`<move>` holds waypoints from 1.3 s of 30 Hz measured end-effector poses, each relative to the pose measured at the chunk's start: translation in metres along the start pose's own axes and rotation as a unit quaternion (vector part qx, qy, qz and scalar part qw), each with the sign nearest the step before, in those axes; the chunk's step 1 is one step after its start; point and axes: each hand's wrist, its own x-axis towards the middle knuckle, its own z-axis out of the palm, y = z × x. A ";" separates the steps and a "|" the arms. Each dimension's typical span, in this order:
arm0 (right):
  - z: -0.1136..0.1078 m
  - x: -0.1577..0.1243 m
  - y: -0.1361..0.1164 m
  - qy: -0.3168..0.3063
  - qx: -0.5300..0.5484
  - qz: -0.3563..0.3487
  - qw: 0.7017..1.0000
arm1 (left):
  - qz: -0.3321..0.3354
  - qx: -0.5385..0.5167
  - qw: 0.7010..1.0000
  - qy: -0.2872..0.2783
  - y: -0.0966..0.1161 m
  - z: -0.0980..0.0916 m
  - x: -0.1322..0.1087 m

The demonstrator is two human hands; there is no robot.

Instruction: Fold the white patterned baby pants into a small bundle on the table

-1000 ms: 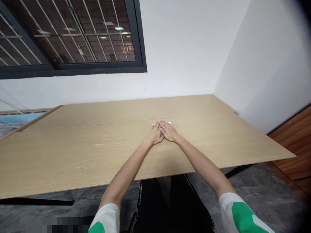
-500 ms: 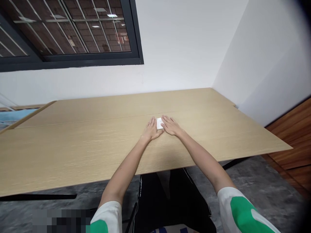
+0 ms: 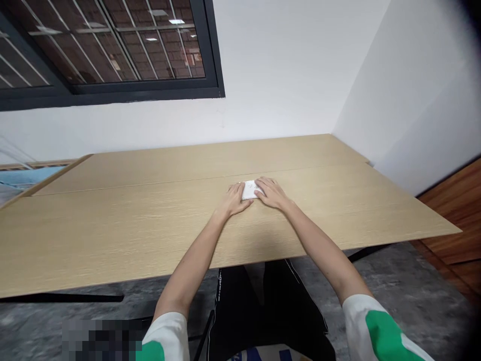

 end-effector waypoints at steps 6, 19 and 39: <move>0.010 0.006 0.004 -0.035 0.006 0.022 0.999 | -0.040 -0.007 0.999 -0.023 -0.005 -0.004 0.009; 0.016 0.018 0.017 0.124 0.340 0.138 0.922 | -0.131 -0.095 0.985 0.067 0.004 -0.032 0.005; -0.001 0.020 -0.020 0.096 0.273 0.076 0.954 | -0.279 -0.224 0.924 -0.132 -0.004 -0.042 -0.014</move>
